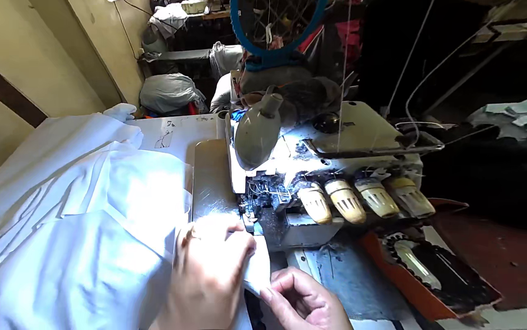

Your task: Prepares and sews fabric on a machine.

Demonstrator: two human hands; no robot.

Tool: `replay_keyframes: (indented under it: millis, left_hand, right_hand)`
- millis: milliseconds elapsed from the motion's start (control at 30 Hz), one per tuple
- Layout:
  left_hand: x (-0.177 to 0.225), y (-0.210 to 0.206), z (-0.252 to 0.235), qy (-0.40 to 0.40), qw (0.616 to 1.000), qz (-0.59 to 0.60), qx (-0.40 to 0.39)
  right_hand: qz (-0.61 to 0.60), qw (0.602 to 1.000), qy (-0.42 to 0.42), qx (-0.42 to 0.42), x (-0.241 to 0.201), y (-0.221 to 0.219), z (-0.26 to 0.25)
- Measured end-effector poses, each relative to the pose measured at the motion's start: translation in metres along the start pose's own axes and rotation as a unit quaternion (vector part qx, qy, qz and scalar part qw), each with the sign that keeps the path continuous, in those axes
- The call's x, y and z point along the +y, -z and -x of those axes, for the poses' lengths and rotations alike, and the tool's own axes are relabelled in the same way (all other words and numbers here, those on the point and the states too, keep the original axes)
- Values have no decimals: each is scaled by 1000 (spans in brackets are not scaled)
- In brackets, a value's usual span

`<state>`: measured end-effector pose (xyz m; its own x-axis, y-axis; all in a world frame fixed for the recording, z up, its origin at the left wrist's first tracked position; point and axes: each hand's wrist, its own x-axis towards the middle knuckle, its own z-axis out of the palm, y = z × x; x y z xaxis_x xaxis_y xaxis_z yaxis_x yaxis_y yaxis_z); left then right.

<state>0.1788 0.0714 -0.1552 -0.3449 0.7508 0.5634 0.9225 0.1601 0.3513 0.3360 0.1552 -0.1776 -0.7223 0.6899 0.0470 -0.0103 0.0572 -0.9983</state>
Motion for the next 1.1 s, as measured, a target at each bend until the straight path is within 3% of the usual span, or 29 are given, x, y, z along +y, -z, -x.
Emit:
replay_keyframes:
  millis: [67,133,233,433,633,800,967,1100]
  left_hand:
    - [19,5,6,-4,993,-116,-8]
    - [34,5,14,32,988,-151,-31]
    - [26,-3,20,56,995,-73,-22]
    - [-3,3,3,43,998,14,-43]
    - [-45,3,-43,87,990,23,-105]
    - [-58,-6,-59,103,995,1,16]
    - [-58,1,-28,199,976,47,71]
    - [-27,25,5,153,977,79,126]
  right_hand:
    - [-32,999,-6,16,4,-5,1]
    - [-65,997,6,27,4,-8,0]
    - [-40,996,61,41,0,-11,-7]
    - [173,971,156,55,-8,-16,-16]
    - [307,936,167,36,-29,-38,-17]
    - [320,936,148,-1,-36,-46,-14]
    - [247,960,127,-18,-40,-28,-17]
    - [207,962,174,15,-40,-22,-23]
